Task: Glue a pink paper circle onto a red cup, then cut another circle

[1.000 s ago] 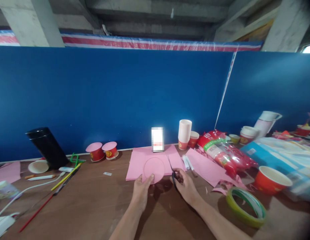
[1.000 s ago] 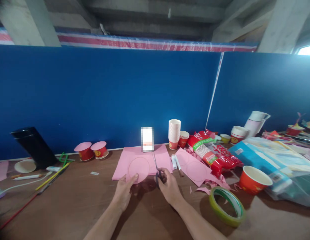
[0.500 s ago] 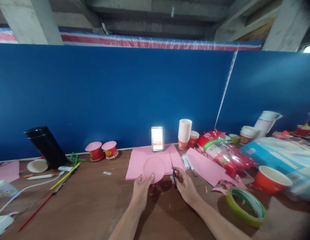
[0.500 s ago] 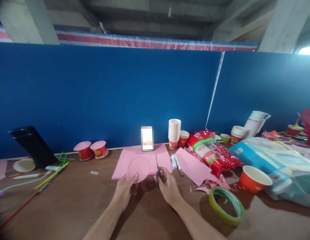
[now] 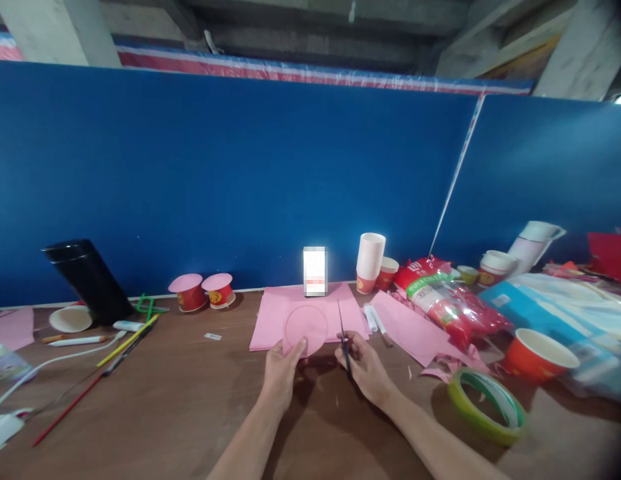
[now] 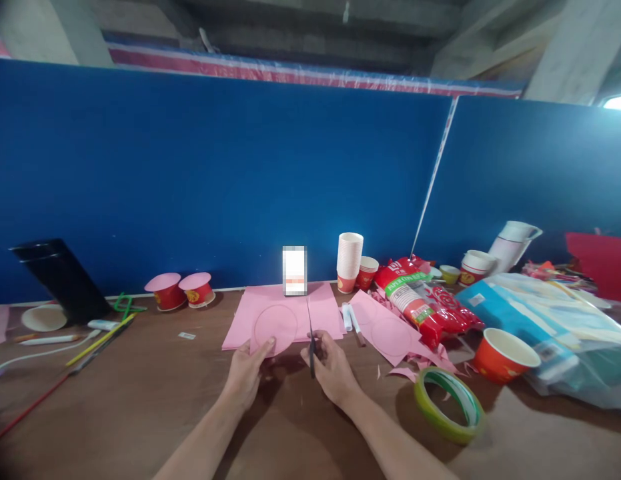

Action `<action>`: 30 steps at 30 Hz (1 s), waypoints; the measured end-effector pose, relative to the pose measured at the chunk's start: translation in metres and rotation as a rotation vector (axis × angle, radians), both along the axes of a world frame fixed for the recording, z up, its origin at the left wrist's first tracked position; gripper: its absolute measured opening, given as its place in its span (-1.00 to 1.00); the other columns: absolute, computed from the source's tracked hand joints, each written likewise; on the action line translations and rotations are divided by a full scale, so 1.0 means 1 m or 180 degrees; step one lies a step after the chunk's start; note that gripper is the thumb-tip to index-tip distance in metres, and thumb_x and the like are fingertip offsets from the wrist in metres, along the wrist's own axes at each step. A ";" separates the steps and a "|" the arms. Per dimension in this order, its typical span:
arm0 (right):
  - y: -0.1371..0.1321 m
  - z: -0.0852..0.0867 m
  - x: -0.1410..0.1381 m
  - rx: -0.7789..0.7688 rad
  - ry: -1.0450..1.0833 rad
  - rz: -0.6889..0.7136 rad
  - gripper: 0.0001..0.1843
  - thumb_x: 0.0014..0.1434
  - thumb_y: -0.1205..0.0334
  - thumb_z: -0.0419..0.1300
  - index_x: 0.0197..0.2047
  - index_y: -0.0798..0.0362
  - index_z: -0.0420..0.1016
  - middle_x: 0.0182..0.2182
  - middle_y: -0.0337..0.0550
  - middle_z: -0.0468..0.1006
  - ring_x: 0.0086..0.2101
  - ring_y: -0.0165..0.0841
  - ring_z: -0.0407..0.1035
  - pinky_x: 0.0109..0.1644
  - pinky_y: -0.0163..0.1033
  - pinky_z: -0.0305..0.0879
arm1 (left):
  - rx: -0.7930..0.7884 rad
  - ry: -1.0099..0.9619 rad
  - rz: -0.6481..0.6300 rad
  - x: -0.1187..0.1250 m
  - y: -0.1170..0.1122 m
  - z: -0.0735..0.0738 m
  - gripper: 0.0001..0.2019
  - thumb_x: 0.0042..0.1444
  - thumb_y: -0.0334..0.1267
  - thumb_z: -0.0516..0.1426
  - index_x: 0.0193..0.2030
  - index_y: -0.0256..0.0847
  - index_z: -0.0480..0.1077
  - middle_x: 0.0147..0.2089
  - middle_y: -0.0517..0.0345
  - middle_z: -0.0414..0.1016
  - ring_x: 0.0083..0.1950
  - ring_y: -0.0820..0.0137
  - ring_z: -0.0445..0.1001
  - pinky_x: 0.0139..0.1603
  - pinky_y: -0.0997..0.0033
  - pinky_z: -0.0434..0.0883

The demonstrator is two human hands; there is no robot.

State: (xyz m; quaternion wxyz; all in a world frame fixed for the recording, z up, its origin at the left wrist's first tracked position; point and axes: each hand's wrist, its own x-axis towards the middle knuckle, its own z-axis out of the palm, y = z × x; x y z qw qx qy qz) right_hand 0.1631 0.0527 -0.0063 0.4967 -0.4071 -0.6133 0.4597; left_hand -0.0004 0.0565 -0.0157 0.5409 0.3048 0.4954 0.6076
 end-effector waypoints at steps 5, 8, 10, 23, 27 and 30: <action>-0.004 -0.001 -0.004 -0.0123 -0.0035 0.0182 -0.61 0.09 0.11 0.07 -0.03 0.08 0.21 -0.48 -0.25 0.33 -0.47 -0.45 0.25 -0.45 -0.38 0.22 | 0.0210 -0.0082 0.0042 -0.001 0.003 -0.003 -0.62 -0.28 -0.12 0.26 -0.34 -0.36 0.41 -0.54 0.15 0.44 -0.60 0.51 0.34 -0.61 0.54 0.30; -0.005 -0.001 -0.005 -0.0164 -0.0048 0.0257 -0.62 0.10 0.09 0.05 -0.03 0.09 0.22 -0.47 -0.23 0.34 -0.46 -0.44 0.27 -0.47 -0.38 0.22 | 0.0247 -0.0221 0.0072 0.001 0.002 -0.002 -0.65 -0.29 -0.15 0.27 -0.35 -0.34 0.42 -0.52 0.15 0.45 -0.57 0.51 0.35 -0.53 0.51 0.33; -0.006 -0.001 -0.005 -0.0203 -0.0068 0.0280 -0.61 0.11 0.08 0.04 -0.04 0.09 0.22 -0.47 -0.22 0.35 -0.46 -0.44 0.28 -0.47 -0.38 0.22 | 0.0254 -0.0283 0.0076 0.003 0.001 -0.001 -0.64 -0.30 -0.15 0.27 -0.35 -0.34 0.43 -0.48 0.13 0.47 -0.53 0.48 0.38 -0.50 0.49 0.35; -0.007 -0.003 -0.005 -0.0280 -0.0121 0.0490 -0.62 0.12 0.07 0.02 -0.03 0.08 0.20 -0.44 -0.21 0.38 -0.46 -0.44 0.32 -0.44 -0.37 0.24 | 0.0411 -0.0310 0.0028 0.011 -0.002 0.001 -0.61 -0.27 -0.15 0.26 -0.30 -0.38 0.43 -0.44 0.04 0.49 -0.47 0.42 0.41 -0.46 0.46 0.36; -0.007 -0.003 -0.005 -0.0220 -0.0212 0.0485 -0.63 0.12 0.06 0.02 -0.05 0.07 0.21 -0.45 -0.21 0.38 -0.45 -0.43 0.32 -0.44 -0.36 0.26 | 0.0365 -0.0281 0.0028 0.012 -0.003 0.003 -0.61 -0.29 -0.14 0.27 -0.31 -0.38 0.44 -0.44 0.04 0.50 -0.50 0.44 0.40 -0.48 0.47 0.35; -0.007 -0.003 -0.005 -0.0218 -0.0230 0.0494 -0.64 0.11 0.05 0.02 -0.07 0.07 0.22 -0.45 -0.21 0.39 -0.46 -0.44 0.32 -0.45 -0.37 0.25 | 0.0344 -0.0187 0.0001 0.012 -0.003 0.004 -0.63 -0.28 -0.14 0.26 -0.32 -0.37 0.44 -0.47 0.07 0.49 -0.51 0.45 0.40 -0.49 0.48 0.34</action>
